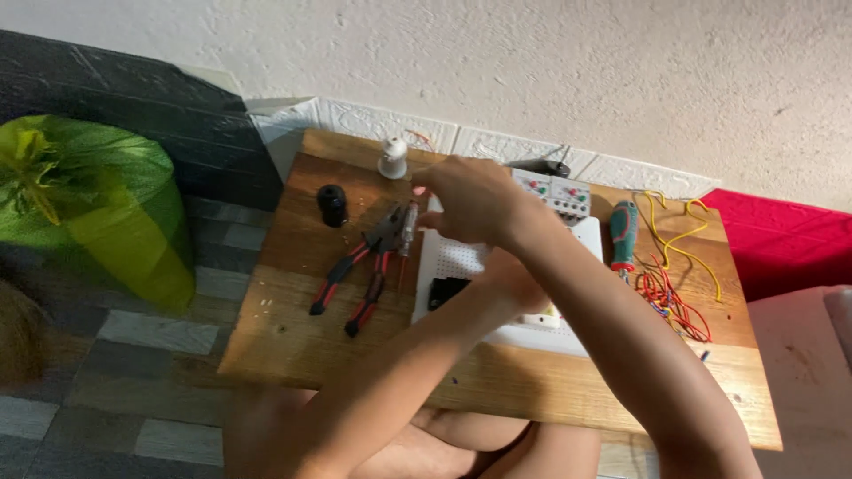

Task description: Wiring and securing electrical components on a circuit board using a screwdriver and pliers.

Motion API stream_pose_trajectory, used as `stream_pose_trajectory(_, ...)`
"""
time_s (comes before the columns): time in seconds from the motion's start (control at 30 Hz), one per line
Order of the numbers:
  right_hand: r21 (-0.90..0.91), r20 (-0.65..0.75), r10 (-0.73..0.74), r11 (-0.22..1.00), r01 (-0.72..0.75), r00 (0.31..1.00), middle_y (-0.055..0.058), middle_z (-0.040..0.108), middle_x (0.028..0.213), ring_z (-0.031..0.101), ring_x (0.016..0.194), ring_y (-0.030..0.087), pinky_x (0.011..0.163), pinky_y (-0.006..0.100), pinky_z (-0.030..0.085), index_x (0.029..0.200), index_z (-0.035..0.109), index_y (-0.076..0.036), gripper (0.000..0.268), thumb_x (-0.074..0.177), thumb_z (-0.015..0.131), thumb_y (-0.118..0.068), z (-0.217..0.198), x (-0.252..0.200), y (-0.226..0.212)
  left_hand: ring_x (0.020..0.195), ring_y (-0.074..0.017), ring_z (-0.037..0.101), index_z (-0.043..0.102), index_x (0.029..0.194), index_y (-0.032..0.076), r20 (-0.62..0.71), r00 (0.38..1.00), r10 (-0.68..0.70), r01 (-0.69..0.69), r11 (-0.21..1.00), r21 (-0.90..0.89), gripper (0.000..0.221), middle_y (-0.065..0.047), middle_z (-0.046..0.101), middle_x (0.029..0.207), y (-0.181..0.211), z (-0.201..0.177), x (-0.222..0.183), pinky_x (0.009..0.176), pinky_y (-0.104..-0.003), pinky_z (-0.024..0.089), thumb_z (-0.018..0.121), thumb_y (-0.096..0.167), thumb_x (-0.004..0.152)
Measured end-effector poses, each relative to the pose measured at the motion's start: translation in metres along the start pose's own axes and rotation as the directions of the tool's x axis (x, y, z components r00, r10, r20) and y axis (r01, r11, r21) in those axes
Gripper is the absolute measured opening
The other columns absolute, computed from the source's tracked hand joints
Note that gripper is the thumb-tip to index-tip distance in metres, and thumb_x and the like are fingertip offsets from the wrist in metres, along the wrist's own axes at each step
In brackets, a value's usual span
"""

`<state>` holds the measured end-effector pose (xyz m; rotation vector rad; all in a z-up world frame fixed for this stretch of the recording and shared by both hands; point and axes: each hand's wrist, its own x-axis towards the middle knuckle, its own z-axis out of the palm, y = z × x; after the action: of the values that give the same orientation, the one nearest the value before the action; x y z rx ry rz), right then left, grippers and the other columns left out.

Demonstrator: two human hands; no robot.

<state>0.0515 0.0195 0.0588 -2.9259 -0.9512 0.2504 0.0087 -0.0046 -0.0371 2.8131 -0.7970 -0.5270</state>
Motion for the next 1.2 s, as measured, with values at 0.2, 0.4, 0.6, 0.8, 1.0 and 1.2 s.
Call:
stream_pose_trajectory(0.2,-0.116,0.158,0.055,0.993,-0.037,0.986,0.003,0.075,0.117,0.072,0.107,0.035,0.094,0.057,0.056,0.135,0.065,-0.024,0.063,0.077,0.084,-0.038,0.035,0.044,-0.005,0.121,-0.0237,0.061,0.066,0.112,0.017,-0.065,0.998,0.002,-0.009,0.995,-0.104,0.028,-0.005,0.067,0.125,-0.011,0.008,-0.009,0.101,-0.04,0.044,0.042,0.017,0.098)
stream_pose_trajectory(0.4,0.039,0.154,0.089,0.995,-0.096,0.984,0.012,0.072,0.122,0.068,0.113,0.041,0.097,0.057,0.055,0.135,0.065,-0.013,0.063,0.078,0.085,-0.029,0.027,0.04,-0.023,0.114,-0.0256,0.062,0.066,0.107,0.015,-0.128,0.992,0.001,-0.029,0.975,-0.218,0.026,-0.006,0.069,0.12,-0.021,0.016,-0.014,0.093,-0.041,0.044,0.041,0.016,0.098)
stream_pose_trajectory(0.6,0.118,0.093,0.162,0.978,-0.173,0.982,0.013,0.075,0.111,0.072,0.105,0.04,0.089,0.055,0.059,0.125,0.072,-0.012,0.053,0.076,0.083,-0.029,0.062,0.063,0.0,0.107,-0.0275,0.064,0.066,0.103,0.013,-0.197,0.98,0.003,-0.062,0.954,-0.294,0.025,-0.007,0.071,0.115,-0.029,0.018,-0.017,0.085,-0.041,0.045,0.041,0.015,0.099)
stream_pose_trajectory(0.8,0.208,0.094,0.247,0.943,-0.262,0.964,0.017,0.074,0.096,0.073,0.097,0.04,0.081,0.048,0.059,0.102,0.078,-0.011,0.033,0.071,0.072,-0.021,0.07,0.068,0.003,0.1,-0.0294,0.065,0.066,0.099,0.01,-0.246,0.969,0.035,-0.119,0.934,-0.337,0.025,-0.009,0.073,0.11,-0.013,0.011,-0.016,0.077,-0.042,0.046,0.041,0.014,0.099)
stream_pose_trajectory(1.0,0.375,0.082,0.247,0.89,-0.259,0.966,0.02,0.072,0.097,0.072,0.097,0.038,0.083,0.045,0.057,0.099,0.076,-0.007,0.029,0.075,0.075,-0.024,0.052,0.06,-0.002,0.093,-0.0313,0.066,0.066,0.095,0.008,-0.299,0.954,0.04,-0.156,0.913,-0.376,0.026,-0.01,0.074,0.106,-0.005,0.002,-0.013,0.069,-0.043,0.046,0.04,0.013,0.099)
stream_pose_trajectory(1.2,0.668,-0.321,0.085,0.726,0.162,0.943,0.016,0.07,0.094,0.069,0.081,0.022,0.072,0.031,0.062,0.101,0.069,0.0,0.017,0.086,0.075,-0.002,-0.004,0.018,0.001,0.086,-0.0331,0.068,0.065,0.091,0.006,-0.329,0.943,0.044,-0.181,0.898,-0.4,0.027,-0.011,0.076,0.101,-0.003,-0.003,-0.01,0.061,-0.043,0.047,0.04,0.012,0.099)
